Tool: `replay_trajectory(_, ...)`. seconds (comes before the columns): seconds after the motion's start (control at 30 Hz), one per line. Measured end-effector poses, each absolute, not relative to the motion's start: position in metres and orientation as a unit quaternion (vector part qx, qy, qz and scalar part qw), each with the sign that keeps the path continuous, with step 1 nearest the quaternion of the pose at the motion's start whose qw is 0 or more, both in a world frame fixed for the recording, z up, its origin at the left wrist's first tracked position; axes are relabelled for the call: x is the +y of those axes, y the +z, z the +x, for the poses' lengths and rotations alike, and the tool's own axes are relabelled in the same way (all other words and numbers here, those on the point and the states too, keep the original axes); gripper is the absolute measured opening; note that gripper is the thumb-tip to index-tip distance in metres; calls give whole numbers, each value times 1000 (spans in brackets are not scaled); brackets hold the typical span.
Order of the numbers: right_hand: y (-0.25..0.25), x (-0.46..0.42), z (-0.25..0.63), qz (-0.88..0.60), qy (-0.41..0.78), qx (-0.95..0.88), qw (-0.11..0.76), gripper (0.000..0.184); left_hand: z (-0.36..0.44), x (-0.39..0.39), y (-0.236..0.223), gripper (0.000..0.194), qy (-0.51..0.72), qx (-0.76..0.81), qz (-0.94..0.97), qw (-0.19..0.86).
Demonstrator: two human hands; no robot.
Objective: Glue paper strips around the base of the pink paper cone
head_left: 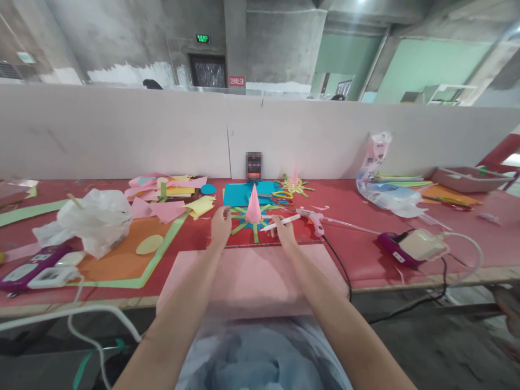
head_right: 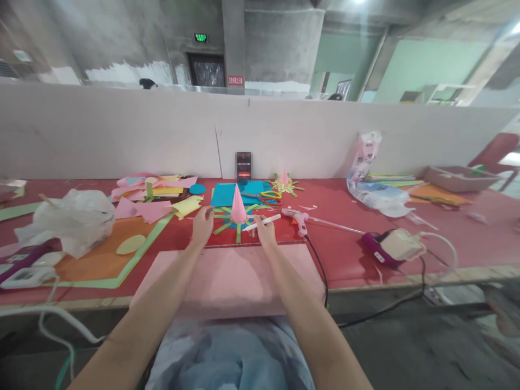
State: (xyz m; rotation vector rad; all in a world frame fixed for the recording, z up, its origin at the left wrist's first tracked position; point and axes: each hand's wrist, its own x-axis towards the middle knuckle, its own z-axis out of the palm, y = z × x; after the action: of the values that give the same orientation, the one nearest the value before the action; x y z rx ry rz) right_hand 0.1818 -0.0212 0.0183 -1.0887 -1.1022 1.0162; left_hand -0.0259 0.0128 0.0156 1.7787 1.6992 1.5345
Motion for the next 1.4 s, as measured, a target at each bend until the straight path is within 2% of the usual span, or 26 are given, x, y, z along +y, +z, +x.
replay_trajectory(0.1, 21, -23, 184, -484, 388, -436, 652, 34, -18, 13, 11, 24, 475, 568, 665, 98)
replay_trajectory(0.23, 24, -27, 193, -544, 230, -435, 679, 38, -16, 11, 4, 31, 381, 580, 715, 88)
replay_trajectory(0.3, 25, -28, 203, -574, 132, -476, 653, 40, -15, 9, 2, 38, 322, 605, 725, 70)
replay_trajectory(0.43, 23, -28, 234, -669, -35, -553, 495, 29, -11, 4, 1, 48, 216, 664, 714, 44)
replay_trajectory(0.53, 21, -35, 259, -749, -106, -511, 409, 22, -9, 4, 2, 50, 170, 675, 717, 37)
replay_trajectory(0.7, 14, -46, 286, -810, -55, -492, 316, 28, -11, 4, 2, 50, 158, 670, 725, 29)
replay_trajectory(1.0, 9, -28, 317, -787, -51, -472, 394, 30, -14, 4, 0, 46, 194, 643, 740, 44)
replay_trajectory(1.1, 12, -25, 319, -800, -47, -459, 383, 32, -14, 4, 0, 45, 207, 638, 740, 47)
replay_trajectory(1.27, 22, -22, 288, -762, -127, -517, 368, 24, -11, 2, 0, 43, 210, 651, 728, 47)
replay_trajectory(1.4, 24, -18, 241, -698, -49, -621, 354, 22, -7, -1, 1, 41, 206, 679, 704, 38)
